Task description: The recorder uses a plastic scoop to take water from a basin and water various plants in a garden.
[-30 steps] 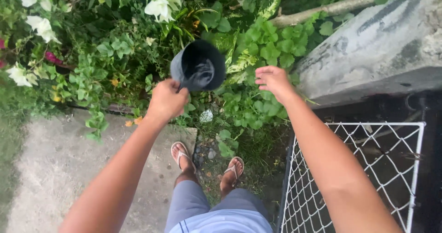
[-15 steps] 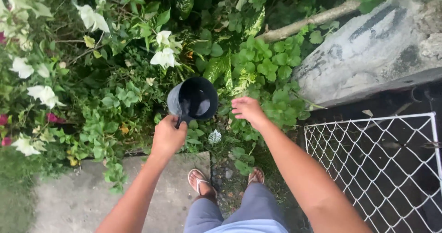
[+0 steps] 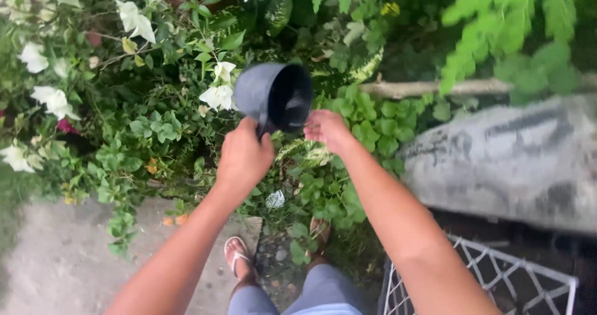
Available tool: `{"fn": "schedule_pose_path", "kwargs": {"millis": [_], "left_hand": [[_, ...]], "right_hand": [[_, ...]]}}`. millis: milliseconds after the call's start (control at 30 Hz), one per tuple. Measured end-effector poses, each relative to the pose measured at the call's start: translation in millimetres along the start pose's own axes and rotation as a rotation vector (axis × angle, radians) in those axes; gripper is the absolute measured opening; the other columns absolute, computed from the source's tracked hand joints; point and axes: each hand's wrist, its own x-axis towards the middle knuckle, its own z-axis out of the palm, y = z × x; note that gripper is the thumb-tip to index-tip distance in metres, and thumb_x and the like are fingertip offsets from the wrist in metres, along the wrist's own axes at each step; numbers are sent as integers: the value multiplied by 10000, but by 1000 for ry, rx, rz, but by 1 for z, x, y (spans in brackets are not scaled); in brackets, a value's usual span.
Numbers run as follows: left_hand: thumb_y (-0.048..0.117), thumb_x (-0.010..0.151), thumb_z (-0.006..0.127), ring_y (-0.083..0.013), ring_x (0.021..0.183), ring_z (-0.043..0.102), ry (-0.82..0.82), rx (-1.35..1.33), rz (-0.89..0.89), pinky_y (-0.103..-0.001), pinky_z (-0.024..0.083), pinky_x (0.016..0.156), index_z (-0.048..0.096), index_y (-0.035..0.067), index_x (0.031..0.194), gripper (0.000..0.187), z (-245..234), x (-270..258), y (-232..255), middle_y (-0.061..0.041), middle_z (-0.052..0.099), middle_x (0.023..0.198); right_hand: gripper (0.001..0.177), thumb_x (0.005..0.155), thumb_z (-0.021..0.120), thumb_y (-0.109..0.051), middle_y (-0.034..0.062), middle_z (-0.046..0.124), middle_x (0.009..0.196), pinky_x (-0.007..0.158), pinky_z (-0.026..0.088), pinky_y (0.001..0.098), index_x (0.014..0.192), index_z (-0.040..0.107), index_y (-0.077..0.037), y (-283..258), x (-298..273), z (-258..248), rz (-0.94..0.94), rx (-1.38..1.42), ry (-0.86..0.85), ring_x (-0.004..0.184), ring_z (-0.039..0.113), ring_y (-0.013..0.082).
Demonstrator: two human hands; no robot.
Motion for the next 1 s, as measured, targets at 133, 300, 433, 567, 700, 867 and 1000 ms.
{"fn": "schedule_pose_path", "kwargs": {"millis": [133, 300, 433, 567, 700, 867, 1000], "left_hand": [[142, 885, 656, -518, 877, 657, 124, 11, 71, -587, 505, 794, 576, -49, 1030, 253, 22, 37, 32, -316, 688, 876], [101, 899, 660, -500, 906, 671, 272, -19, 145, -564, 518, 849, 576, -68, 1047, 240, 26, 88, 53, -308, 694, 902], [129, 862, 696, -485, 929, 672, 291, -59, 43, -535, 526, 856, 618, -72, 1013, 263, 15, 113, 60, -310, 695, 929], [152, 847, 719, -471, 970, 671, 263, -51, 4, -510, 529, 881, 648, -82, 964, 271, 13, 117, 49, -316, 693, 957], [148, 856, 708, -476, 980, 667, 191, -2, -13, -518, 521, 893, 638, -80, 987, 272, 10, 109, 42, -316, 693, 973], [150, 867, 691, -487, 976, 659, 100, 38, -30, -535, 517, 889, 618, -60, 1048, 286, 17, 92, 56, -311, 690, 978], [119, 887, 651, -482, 962, 671, 40, 87, 28, -547, 530, 862, 597, -56, 1078, 264, 32, 83, 76, -303, 694, 974]], "right_hand": [[159, 978, 545, -82, 113, 693, 846, 678, 601, 382, 999, 672, 11, -47, 62, -12, -38, -13, -152, 751, 656, 246], [276, 1010, 377, -168, 85, 717, 837, 591, 622, 344, 1040, 631, -65, -126, 92, 0, -1, 63, -151, 651, 675, 192], [87, 1030, 541, -65, 28, 577, 739, 385, 310, 261, 1042, 627, -61, -136, 132, -19, -143, -65, -181, 535, 463, 106], [106, 993, 545, -34, 10, 446, 657, 336, 245, 262, 923, 534, -113, -146, 127, -18, -188, -158, -198, 448, 352, 111], [286, 963, 638, 43, 13, 437, 756, 444, 343, 284, 876, 394, -81, -127, 145, -39, -331, -540, -42, 586, 387, 124], [129, 907, 639, 21, 70, 698, 964, 779, 601, 315, 956, 599, -92, -142, 55, -28, -168, -505, -34, 862, 690, 155], [149, 1004, 524, -67, 146, 692, 1042, 870, 618, 429, 1133, 599, -64, -125, 55, -53, -19, -143, -73, 940, 706, 279]]}}
